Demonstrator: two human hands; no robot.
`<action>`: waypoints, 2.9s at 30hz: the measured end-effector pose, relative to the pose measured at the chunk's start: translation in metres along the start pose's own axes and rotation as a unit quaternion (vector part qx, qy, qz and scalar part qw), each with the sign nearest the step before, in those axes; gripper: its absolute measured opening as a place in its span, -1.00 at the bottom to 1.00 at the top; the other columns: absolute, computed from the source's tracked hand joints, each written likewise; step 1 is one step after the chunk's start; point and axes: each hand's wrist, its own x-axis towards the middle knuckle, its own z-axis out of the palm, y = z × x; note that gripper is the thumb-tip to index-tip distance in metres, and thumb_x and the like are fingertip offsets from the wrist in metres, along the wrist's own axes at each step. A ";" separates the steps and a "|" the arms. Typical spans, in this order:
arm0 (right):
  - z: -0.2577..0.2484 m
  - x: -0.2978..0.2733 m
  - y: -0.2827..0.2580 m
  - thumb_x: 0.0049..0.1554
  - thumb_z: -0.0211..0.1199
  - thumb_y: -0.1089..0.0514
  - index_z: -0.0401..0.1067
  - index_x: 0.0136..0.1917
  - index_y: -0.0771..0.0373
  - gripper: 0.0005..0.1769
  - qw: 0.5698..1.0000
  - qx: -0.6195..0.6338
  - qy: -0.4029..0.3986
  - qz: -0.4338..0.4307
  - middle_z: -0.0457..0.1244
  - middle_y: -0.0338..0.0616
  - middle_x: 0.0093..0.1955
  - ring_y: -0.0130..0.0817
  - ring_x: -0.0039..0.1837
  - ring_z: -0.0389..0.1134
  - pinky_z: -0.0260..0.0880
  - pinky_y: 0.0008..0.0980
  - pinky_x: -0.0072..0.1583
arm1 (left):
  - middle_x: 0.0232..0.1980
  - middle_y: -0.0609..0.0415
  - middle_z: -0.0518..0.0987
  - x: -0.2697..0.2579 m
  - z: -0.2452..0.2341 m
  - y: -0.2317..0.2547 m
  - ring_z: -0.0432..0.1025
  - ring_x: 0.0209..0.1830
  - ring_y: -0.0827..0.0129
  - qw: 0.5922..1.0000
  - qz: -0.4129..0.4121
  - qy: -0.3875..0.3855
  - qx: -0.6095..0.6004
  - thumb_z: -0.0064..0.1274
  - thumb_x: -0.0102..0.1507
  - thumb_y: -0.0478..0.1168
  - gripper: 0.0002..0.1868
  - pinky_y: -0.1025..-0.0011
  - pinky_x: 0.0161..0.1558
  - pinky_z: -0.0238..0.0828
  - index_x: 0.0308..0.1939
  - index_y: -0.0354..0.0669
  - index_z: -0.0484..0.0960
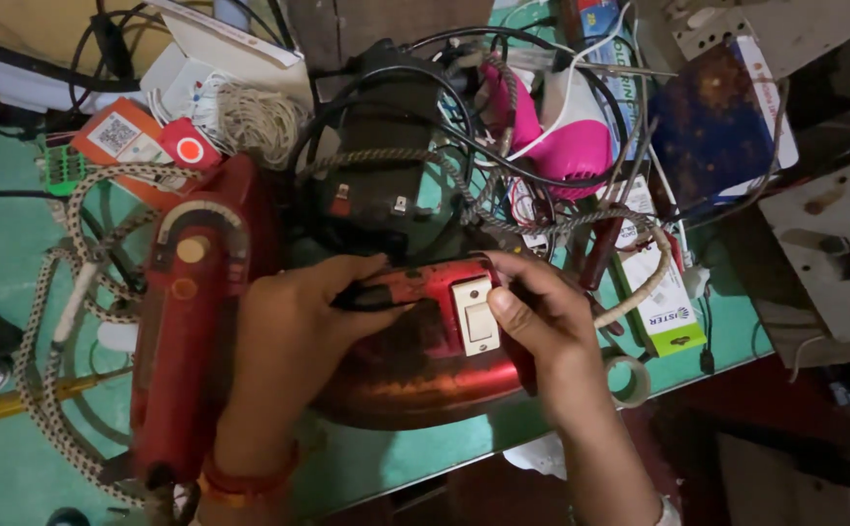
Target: The person repairs a clothes iron on a cluttered workbench. They use pliers to loosen parts, turn the iron over, and use a screwdriver to unscrew and work on the iron's soleplate and handle area, handling the iron and its components throughout.
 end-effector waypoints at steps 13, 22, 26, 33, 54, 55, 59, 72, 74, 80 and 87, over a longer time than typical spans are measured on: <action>0.006 -0.039 -0.008 0.26 0.22 0.25 0.35 0.34 0.38 -0.60 0.992 -0.053 0.047 -0.107 0.32 -0.07 0.30 -0.35 0.32 0.33 0.30 -0.38 0.36 | -0.24 -0.06 0.72 -0.001 -0.001 -0.003 0.67 -0.31 0.28 1.000 0.013 -0.001 -0.004 0.45 -0.08 -0.22 -0.51 0.43 -0.28 0.56 -0.07 -0.17 0.75; 0.033 -0.055 -0.003 0.03 0.41 0.26 0.26 0.41 0.36 -0.29 0.911 -0.341 0.103 -0.210 0.23 0.08 0.30 -0.11 0.33 0.31 0.30 -0.24 0.35 | -0.23 -0.07 0.71 0.000 -0.002 -0.003 0.65 -0.30 0.22 0.999 0.027 -0.004 0.030 0.47 -0.11 -0.20 -0.49 0.38 -0.29 0.54 -0.08 -0.16 0.76; 0.035 -0.055 -0.003 -0.03 0.42 0.26 0.31 0.38 0.36 -0.29 0.903 -0.356 0.132 -0.202 0.27 0.06 0.27 -0.11 0.28 0.33 0.33 -0.22 0.30 | -0.21 -0.07 0.71 -0.001 -0.003 -0.004 0.64 -0.29 0.19 0.998 0.048 0.006 0.027 0.46 -0.12 -0.19 -0.49 0.38 -0.26 0.54 -0.10 -0.18 0.75; 0.036 -0.055 -0.002 -0.03 0.44 0.25 0.33 0.38 0.34 -0.29 0.902 -0.360 0.140 -0.192 0.28 0.05 0.26 -0.14 0.26 0.35 0.35 -0.25 0.28 | -0.22 -0.09 0.71 0.000 -0.004 -0.002 0.65 -0.29 0.19 0.999 0.035 -0.002 0.014 0.47 -0.11 -0.19 -0.50 0.38 -0.29 0.54 -0.09 -0.18 0.75; 0.026 -0.055 0.001 0.03 0.44 0.25 0.22 0.39 0.36 -0.28 0.928 -0.326 0.091 -0.155 0.21 0.05 0.35 -0.18 0.38 0.27 0.25 -0.27 0.37 | -0.24 -0.05 0.71 -0.002 -0.006 0.003 0.64 -0.29 0.18 0.999 0.051 0.006 0.016 0.46 -0.11 -0.19 -0.52 0.37 -0.28 0.54 -0.12 -0.15 0.75; 0.025 -0.056 0.003 0.03 0.44 0.25 0.22 0.39 0.36 -0.28 0.928 -0.325 0.092 -0.155 0.21 0.05 0.35 -0.18 0.38 0.27 0.25 -0.27 0.37 | -0.24 -0.05 0.71 -0.003 -0.005 0.004 0.64 -0.29 0.18 0.999 0.052 0.005 0.016 0.46 -0.11 -0.19 -0.52 0.37 -0.28 0.54 -0.12 -0.15 0.75; 0.022 -0.060 0.010 0.04 0.43 0.27 0.19 0.43 0.38 -0.25 0.944 -0.275 0.076 -0.167 0.16 0.07 0.40 -0.17 0.43 0.22 0.22 -0.26 0.42 | -0.27 -0.01 0.71 -0.009 -0.002 0.004 0.63 -0.32 0.18 0.999 0.029 0.003 0.028 0.45 -0.12 -0.16 -0.55 0.36 -0.30 0.53 -0.15 -0.10 0.75; 0.020 -0.079 0.058 -0.05 0.43 0.51 0.22 0.37 0.38 -0.25 0.975 -0.092 0.150 -0.133 0.24 0.09 0.39 -0.20 0.41 0.29 0.31 -0.24 0.41 | -0.25 0.04 0.70 -0.044 0.010 0.008 0.60 -0.34 0.14 0.997 0.052 0.003 0.064 0.44 -0.13 -0.12 -0.55 0.30 -0.33 0.49 -0.16 -0.04 0.74; 0.019 -0.080 0.060 -0.05 0.41 0.52 0.21 0.34 0.39 -0.27 0.975 -0.079 0.147 -0.143 0.22 0.10 0.41 -0.18 0.44 0.27 0.29 -0.24 0.43 | -0.25 0.06 0.71 -0.046 0.012 0.010 0.60 -0.33 0.16 0.996 0.054 0.013 0.067 0.43 -0.13 -0.13 -0.56 0.31 -0.32 0.50 -0.17 -0.03 0.74; 0.015 -0.080 0.059 -0.07 0.40 0.57 0.18 0.26 0.34 -0.30 0.986 -0.052 0.119 -0.108 0.25 0.10 0.33 -0.20 0.36 0.31 0.39 -0.26 0.32 | -0.24 0.08 0.71 -0.054 0.013 0.016 0.62 -0.31 0.20 0.995 0.071 0.015 0.072 0.44 -0.14 -0.12 -0.57 0.34 -0.30 0.49 -0.20 -0.06 0.74; 0.015 -0.077 0.063 -0.12 0.36 0.58 0.14 0.18 0.31 -0.32 0.991 -0.026 0.103 -0.084 0.27 0.01 0.30 -0.26 0.30 0.38 0.55 -0.27 0.21 | -0.24 0.07 0.71 -0.058 0.016 0.017 0.59 -0.31 0.18 0.989 0.083 0.009 0.122 0.44 -0.23 -0.13 -0.50 0.28 -0.27 0.47 -0.20 -0.07 0.75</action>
